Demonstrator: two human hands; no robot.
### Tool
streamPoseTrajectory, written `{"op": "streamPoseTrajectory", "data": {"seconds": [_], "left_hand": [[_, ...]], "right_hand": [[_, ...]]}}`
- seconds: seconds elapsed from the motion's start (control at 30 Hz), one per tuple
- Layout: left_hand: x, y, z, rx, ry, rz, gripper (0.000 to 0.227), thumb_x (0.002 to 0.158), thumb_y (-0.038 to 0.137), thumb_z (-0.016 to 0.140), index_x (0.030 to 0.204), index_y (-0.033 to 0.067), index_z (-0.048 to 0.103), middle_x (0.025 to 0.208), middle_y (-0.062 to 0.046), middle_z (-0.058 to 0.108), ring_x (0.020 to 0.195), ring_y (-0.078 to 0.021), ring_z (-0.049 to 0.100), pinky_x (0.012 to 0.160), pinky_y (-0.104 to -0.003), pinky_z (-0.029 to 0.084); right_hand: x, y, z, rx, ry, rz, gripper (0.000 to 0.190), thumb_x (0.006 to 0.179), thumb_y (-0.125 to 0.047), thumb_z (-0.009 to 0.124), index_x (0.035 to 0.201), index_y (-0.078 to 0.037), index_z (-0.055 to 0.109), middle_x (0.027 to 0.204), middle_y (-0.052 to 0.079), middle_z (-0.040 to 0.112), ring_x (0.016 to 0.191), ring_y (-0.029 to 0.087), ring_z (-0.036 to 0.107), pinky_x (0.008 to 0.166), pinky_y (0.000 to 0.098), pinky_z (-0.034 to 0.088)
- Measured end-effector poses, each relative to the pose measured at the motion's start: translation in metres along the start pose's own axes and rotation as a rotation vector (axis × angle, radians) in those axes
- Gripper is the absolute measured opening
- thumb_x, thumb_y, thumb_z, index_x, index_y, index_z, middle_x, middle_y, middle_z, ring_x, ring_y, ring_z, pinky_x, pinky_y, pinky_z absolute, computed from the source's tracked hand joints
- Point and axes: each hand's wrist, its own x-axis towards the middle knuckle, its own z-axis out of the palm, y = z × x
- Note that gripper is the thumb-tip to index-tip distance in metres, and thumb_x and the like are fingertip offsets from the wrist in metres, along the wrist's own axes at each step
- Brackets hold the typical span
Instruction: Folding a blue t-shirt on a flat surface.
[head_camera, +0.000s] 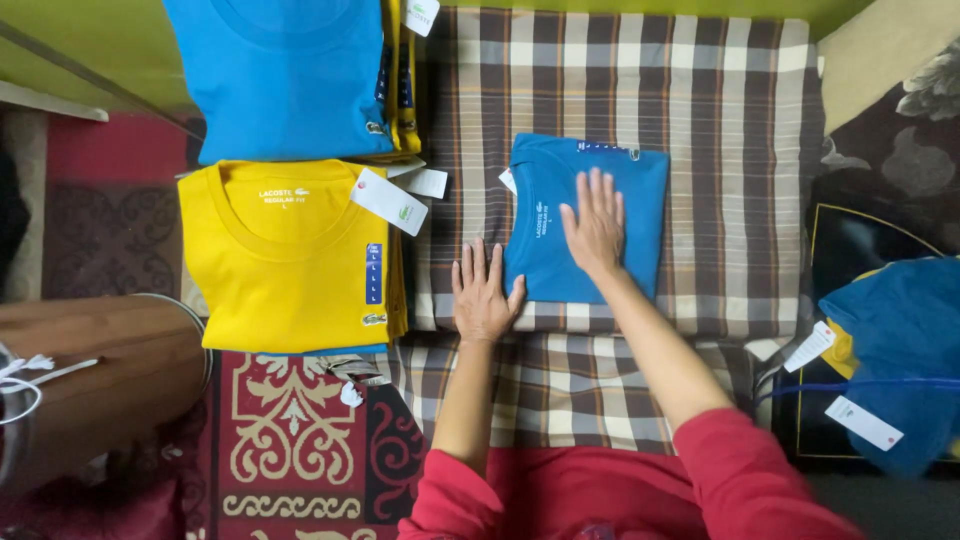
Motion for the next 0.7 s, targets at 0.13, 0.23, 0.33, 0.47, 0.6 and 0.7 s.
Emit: {"op": "streamPoseTrajectory", "data": {"seconds": [0.13,0.23,0.33,0.47,0.6,0.7], "left_hand": [[0.001,-0.002,0.006,0.009,-0.009,-0.003,0.069,0.096,0.063,0.043,0.152,0.0225,0.049,0.162,-0.014,0.039,0.152,-0.032,0.033,0.124,-0.053,0.022],[0.002,-0.001,0.006,0.032,-0.026,-0.004,0.069,0.096,0.064,0.042,0.152,0.0239,0.049,0.162,-0.012,0.039,0.152,-0.0314,0.032,0.124,-0.053,0.022],[0.002,-0.001,0.003,0.029,-0.027,0.003,0.068,0.096,0.061,0.044,0.152,0.0222,0.049,0.162,-0.014,0.039,0.152,-0.0321,0.032,0.124,-0.053,0.023],[0.001,-0.001,0.004,0.043,-0.01,0.013,0.068,0.095,0.062,0.044,0.151,0.0229,0.05,0.162,-0.013,0.04,0.152,-0.0319,0.034,0.123,-0.053,0.024],[0.005,-0.001,0.002,0.035,0.005,0.018,0.068,0.095,0.061,0.045,0.151,0.0222,0.05,0.161,-0.013,0.042,0.15,-0.0326,0.037,0.122,-0.054,0.026],[0.002,0.0,0.003,0.045,0.033,0.022,0.069,0.095,0.062,0.044,0.15,0.0228,0.052,0.16,-0.013,0.044,0.15,-0.0329,0.037,0.122,-0.054,0.026]], "right_hand": [[0.049,-0.023,-0.002,0.028,-0.22,-0.014,0.064,0.111,-0.052,0.036,0.166,-0.02,0.024,0.173,0.007,0.012,0.159,0.022,0.007,0.128,0.0473,0.0],[0.069,-0.043,0.002,0.021,-0.285,-0.078,0.063,0.111,-0.05,0.037,0.166,-0.02,0.025,0.173,0.007,0.016,0.159,0.022,0.009,0.128,0.0476,0.001],[0.074,-0.056,0.004,-0.025,-0.237,-0.145,0.067,0.11,-0.047,0.042,0.165,-0.011,0.026,0.171,0.013,0.023,0.159,0.03,0.017,0.129,0.0514,0.007],[0.068,-0.044,0.002,-0.01,-0.258,-0.231,0.068,0.111,-0.054,0.035,0.166,-0.014,0.025,0.173,0.01,0.019,0.16,0.03,0.013,0.128,0.0522,0.004],[0.058,0.0,-0.006,-0.018,-0.17,-0.382,0.063,0.113,-0.052,0.024,0.167,-0.019,0.024,0.171,0.015,0.02,0.157,0.033,0.018,0.125,0.0585,0.012],[0.045,0.045,-0.021,-0.013,-0.27,-0.189,0.07,0.11,-0.06,0.022,0.167,-0.019,0.02,0.173,0.012,0.01,0.159,0.03,0.008,0.127,0.0531,0.005]]}}
